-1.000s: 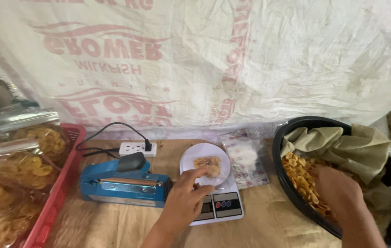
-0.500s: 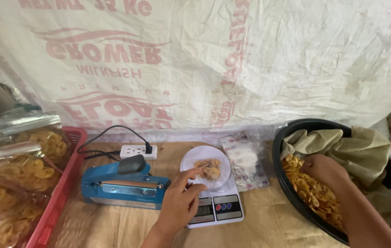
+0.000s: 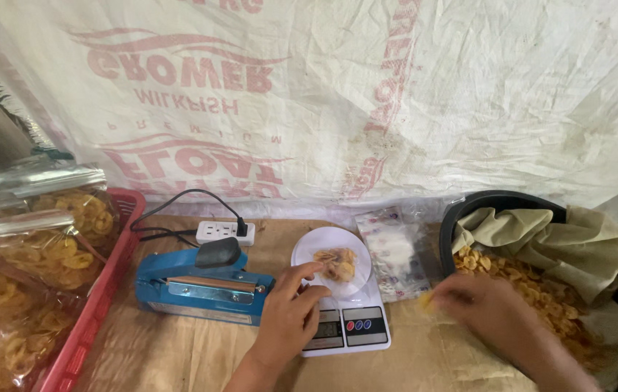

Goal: The person weighs dry fruit pieces on a digital scale, places them into a small plastic bag, and then seals the bag using a heat sealer.

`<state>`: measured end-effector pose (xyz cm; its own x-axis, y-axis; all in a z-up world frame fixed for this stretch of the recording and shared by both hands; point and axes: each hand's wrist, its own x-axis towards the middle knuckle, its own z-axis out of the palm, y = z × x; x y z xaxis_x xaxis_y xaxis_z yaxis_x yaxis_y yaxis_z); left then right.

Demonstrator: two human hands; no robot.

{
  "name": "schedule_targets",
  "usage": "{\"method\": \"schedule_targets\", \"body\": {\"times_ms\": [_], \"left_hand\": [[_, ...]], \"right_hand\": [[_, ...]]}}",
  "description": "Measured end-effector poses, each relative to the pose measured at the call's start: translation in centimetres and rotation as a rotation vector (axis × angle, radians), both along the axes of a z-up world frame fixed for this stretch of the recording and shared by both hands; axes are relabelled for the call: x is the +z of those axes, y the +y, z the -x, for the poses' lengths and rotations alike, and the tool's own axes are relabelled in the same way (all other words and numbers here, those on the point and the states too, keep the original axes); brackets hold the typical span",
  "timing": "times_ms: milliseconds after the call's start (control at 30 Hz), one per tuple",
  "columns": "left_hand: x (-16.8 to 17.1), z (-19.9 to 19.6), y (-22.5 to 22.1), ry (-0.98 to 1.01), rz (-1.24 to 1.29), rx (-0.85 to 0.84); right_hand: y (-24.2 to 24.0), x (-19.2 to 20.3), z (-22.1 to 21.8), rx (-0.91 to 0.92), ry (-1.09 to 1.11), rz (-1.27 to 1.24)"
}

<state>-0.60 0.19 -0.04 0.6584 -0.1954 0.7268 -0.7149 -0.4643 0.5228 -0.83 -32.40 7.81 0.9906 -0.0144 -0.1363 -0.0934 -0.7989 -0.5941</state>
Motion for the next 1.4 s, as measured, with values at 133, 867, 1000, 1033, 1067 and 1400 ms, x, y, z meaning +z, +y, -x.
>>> {"method": "schedule_targets", "body": {"times_ms": [133,867,1000,1033,1067,1400], "left_hand": [[-0.1,-0.2,0.1,-0.026,-0.013,0.021],[0.5,0.3,0.0,-0.029,0.004,-0.006],[0.5,0.6,-0.3,-0.038,-0.026,-0.062],[0.6,0.5,-0.3,-0.050,-0.039,-0.077],[0.7,0.5,-0.3,-0.033,-0.078,-0.091],[1.3,0.3,-0.8,-0.082,-0.489,-0.032]], "right_hand": [[7.1,-2.2,2.6,0.462,0.251,0.180],[2.7,-8.2,4.5,0.006,-0.168,0.186],[2.4,-8.9,4.5,-0.044,0.018,0.233],[2.8,-8.8,4.4,-0.061,0.046,0.247],[3.3,-8.5,4.4,-0.036,-0.036,0.223],[10.1,-6.0,3.4,0.286,-0.408,0.214]]}}
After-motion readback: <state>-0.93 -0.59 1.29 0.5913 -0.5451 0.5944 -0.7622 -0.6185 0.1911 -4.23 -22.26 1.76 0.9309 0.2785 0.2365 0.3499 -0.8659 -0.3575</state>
